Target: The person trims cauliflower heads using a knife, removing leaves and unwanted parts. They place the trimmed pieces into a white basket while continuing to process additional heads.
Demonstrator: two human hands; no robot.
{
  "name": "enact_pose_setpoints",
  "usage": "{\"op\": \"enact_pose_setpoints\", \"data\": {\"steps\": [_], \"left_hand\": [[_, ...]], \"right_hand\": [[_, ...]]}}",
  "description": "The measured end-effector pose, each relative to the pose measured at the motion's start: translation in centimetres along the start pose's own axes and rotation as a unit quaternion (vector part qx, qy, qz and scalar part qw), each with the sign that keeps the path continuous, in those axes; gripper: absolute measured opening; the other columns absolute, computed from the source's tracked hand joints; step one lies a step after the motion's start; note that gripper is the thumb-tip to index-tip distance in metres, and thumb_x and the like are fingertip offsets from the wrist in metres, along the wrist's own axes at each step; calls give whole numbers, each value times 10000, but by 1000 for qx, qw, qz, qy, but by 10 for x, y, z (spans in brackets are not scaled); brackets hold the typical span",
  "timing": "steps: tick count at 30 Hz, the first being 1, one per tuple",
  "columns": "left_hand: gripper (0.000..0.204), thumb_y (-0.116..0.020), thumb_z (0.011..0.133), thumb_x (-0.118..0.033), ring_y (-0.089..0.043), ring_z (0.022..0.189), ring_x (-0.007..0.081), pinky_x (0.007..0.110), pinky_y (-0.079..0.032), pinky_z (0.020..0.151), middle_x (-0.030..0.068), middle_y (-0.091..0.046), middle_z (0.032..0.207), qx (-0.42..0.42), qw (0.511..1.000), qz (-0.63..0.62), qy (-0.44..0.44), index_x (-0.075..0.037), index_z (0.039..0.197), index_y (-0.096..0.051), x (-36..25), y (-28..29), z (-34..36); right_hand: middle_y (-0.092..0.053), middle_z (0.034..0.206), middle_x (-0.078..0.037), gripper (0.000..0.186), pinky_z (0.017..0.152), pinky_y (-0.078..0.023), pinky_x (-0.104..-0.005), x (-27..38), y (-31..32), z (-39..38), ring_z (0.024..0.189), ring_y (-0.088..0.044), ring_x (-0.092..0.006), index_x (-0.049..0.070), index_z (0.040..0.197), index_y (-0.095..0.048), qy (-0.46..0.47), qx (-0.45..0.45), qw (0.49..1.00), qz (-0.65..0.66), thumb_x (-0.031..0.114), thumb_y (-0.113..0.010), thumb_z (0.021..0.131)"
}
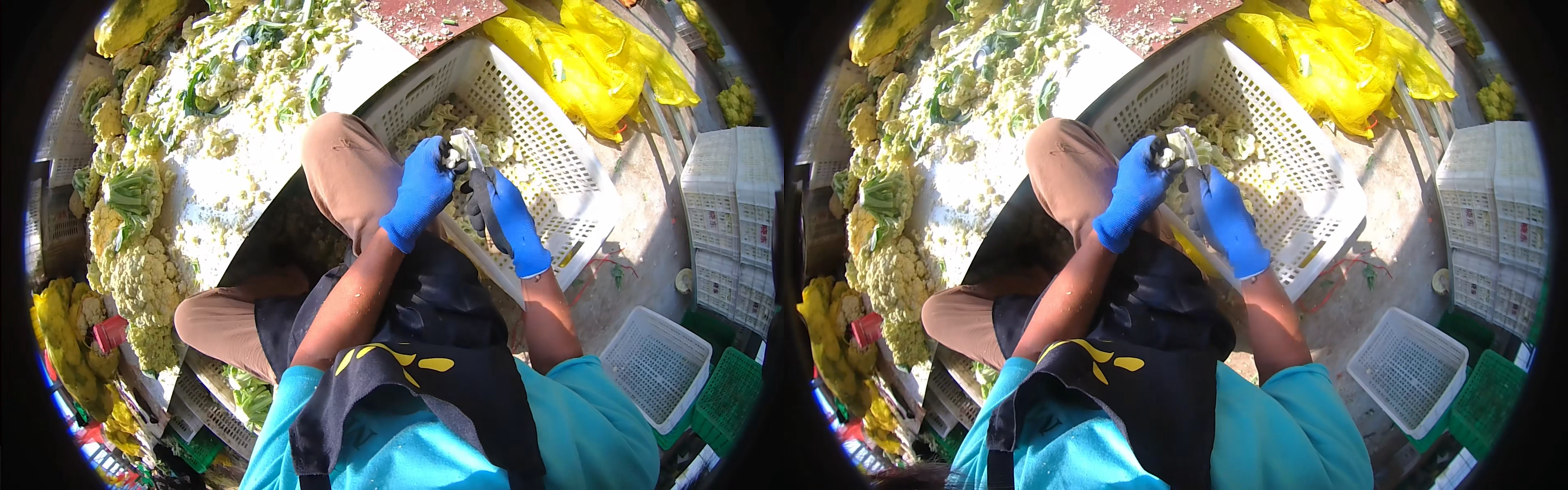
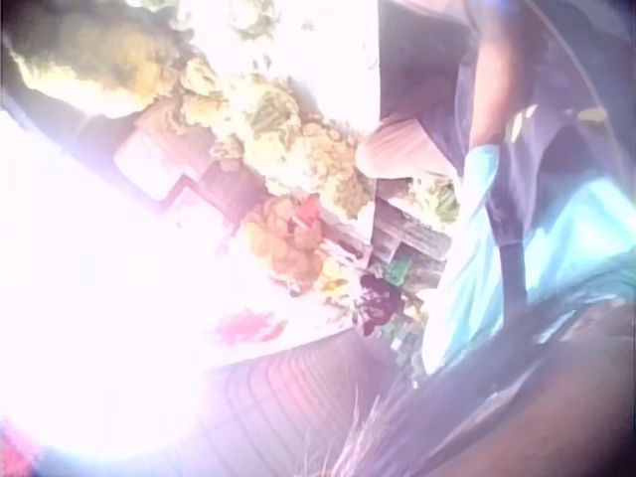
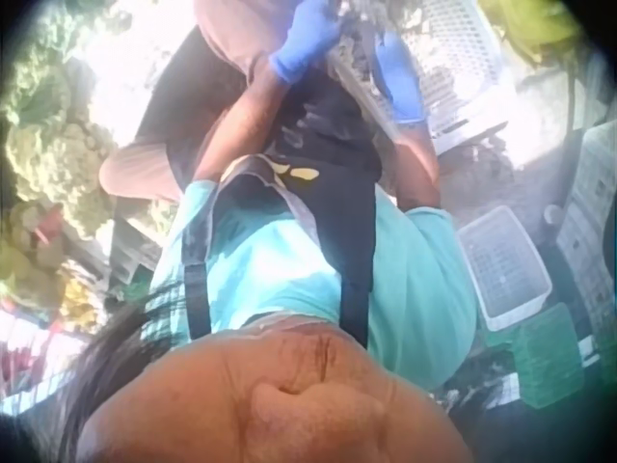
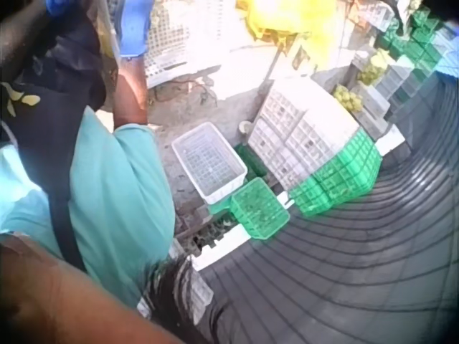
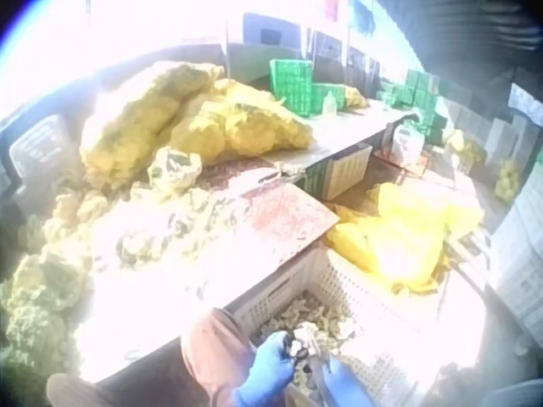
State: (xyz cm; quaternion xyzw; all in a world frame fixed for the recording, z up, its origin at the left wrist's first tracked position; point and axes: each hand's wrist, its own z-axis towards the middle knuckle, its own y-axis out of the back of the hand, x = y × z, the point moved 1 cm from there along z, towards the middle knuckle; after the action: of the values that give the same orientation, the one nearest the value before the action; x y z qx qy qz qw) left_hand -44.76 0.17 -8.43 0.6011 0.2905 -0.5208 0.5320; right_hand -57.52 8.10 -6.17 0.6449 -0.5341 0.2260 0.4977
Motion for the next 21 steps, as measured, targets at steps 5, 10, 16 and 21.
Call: {"op": "enact_pose_setpoints", "data": {"steps": [5, 10, 16, 21], "left_hand": [[279, -725, 832, -162, -584, 738, 203, 324, -483, 647, 116, -618, 841, 16, 996, -46, 81, 7, 976, -555, 7, -5, -2], [313, -690, 899, -217, -570, 670, 93, 235, -473, 573, 64, -623, 813, -51, 988, -86, 116, 14, 1052, -545, -3, -3, 2], [228, -660, 867, -138, -590, 783, 299, 380, -486, 735, 190, -602, 897, -108, 994, 4, 16, 3, 1015, -557, 2, -3, 0], [146, -626, 909, -117, -600, 769, 217, 339, -495, 710, 160, -623, 891, -114, 988, 88, -60, -9, 990, -569, -14, -8, -2]], "right_hand": [[-606, 800, -322, 311, 614, -469, -536, 1, 0, -4, 774, -591, -501, -18, 1010, -542, 27, -35, 999, -5, 282, -461, 989], [-617, 777, -302, 275, 612, -464, -561, 13, -17, -16, 754, -596, -496, 2, 1054, -522, 147, -115, 972, -142, 263, -484, 973], [-625, 724, -267, 231, 587, -494, -528, 15, -20, -21, 687, -626, -447, -3, 1016, -504, 179, -126, 948, -230, 216, -506, 941], [-627, 713, -251, 211, 572, -505, -504, 26, -7, -11, 662, -632, -435, -11, 978, -502, 170, -101, 947, -252, 193, -513, 927]]}}
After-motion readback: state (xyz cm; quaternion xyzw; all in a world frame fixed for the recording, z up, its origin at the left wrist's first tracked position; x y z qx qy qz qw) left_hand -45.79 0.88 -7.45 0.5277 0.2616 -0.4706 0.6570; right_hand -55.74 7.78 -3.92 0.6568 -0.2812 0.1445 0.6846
